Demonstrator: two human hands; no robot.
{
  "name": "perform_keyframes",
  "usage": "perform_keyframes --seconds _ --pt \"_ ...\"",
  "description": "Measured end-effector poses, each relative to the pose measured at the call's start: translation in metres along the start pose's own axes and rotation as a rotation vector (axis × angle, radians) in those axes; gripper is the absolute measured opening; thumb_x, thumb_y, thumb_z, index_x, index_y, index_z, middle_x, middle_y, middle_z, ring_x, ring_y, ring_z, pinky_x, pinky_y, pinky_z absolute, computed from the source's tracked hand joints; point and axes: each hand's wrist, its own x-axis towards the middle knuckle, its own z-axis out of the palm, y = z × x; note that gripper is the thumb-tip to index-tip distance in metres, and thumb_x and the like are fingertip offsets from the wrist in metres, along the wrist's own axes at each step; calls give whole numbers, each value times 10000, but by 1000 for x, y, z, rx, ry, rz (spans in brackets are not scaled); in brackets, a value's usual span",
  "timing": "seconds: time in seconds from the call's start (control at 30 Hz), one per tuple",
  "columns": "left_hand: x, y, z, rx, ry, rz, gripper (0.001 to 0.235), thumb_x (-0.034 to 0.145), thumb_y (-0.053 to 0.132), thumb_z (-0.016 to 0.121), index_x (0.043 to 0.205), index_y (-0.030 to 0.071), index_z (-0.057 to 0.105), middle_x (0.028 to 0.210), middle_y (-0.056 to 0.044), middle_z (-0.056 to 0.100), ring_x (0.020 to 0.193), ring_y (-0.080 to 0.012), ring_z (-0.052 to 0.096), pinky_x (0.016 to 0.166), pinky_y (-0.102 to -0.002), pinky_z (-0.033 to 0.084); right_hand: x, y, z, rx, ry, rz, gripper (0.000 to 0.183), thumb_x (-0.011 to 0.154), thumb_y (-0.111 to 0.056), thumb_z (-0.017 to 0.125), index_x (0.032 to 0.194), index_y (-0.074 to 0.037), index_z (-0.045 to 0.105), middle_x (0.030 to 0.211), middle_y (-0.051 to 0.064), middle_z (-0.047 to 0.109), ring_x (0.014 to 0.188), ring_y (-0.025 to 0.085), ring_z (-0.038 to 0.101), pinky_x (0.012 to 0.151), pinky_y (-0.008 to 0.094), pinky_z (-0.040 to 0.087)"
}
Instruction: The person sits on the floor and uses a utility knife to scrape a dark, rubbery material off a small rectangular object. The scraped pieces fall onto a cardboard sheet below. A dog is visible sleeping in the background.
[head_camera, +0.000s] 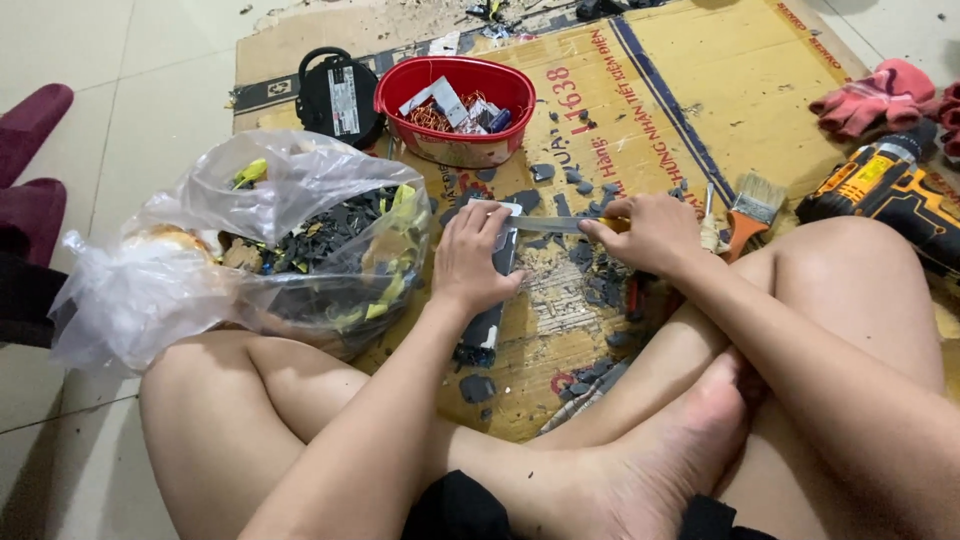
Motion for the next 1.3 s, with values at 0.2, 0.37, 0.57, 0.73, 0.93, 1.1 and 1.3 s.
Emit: perform_keyframes --seconds 0.2,0.37,0.57,0.73,0.93,1.1,1.3 --pt "2 -1 6 -16 7 -19 721 569 367 805 1232 162 610 1230 -16 567 1289 -229 505 1120 -405 426 -2 -1 1 -45 26 -35 376 876 -557 619 846 -226 795 774 142 736 897 392 728 758 467 549" --pt "1 2 -1 -55 25 -18 653 575 318 741 1193 143 626 1215 -29 574 1274 -239 519 1108 -419 431 -5 1 0 -12 35 -65 366 871 -538 624 756 -228 780 683 96 711 801 342 731 690 433 533" --pt "-2 -8 16 -46 92 14 596 574 321 731 1125 98 691 1170 -54 612 1221 -261 572 1097 -424 446 -9 0 -1 19 36 -97 363 881 -504 636 723 -210 779 629 74 696 713 317 720 666 423 527" --pt "-4 -12 25 -24 169 40 557 559 314 744 1064 80 757 1105 -75 648 1132 -279 630 1095 -416 458 -11 -2 -2 12 23 -109 373 882 -509 629 724 -209 784 611 62 685 685 316 716 663 424 524" --pt "-5 -14 33 -11 214 53 535 560 302 768 1042 72 776 1073 -88 671 1099 -289 647 1066 -423 480 -9 3 3 33 1 -105 377 887 -510 630 710 -216 786 606 37 687 673 292 717 666 408 522" --pt "-5 -13 32 2 239 86 512 552 295 777 1012 69 775 1042 -87 664 1059 -294 652 1039 -420 500 -14 2 1 48 -1 -115 373 889 -493 634 701 -204 776 598 52 677 667 304 711 659 405 515" --pt "-6 -9 29 17 246 79 491 569 312 772 1001 80 780 1028 -78 662 1044 -287 659 1031 -412 506 -15 3 1 50 -16 -125 401 880 -514 625 705 -179 758 594 78 667 685 330 711 663 424 517"
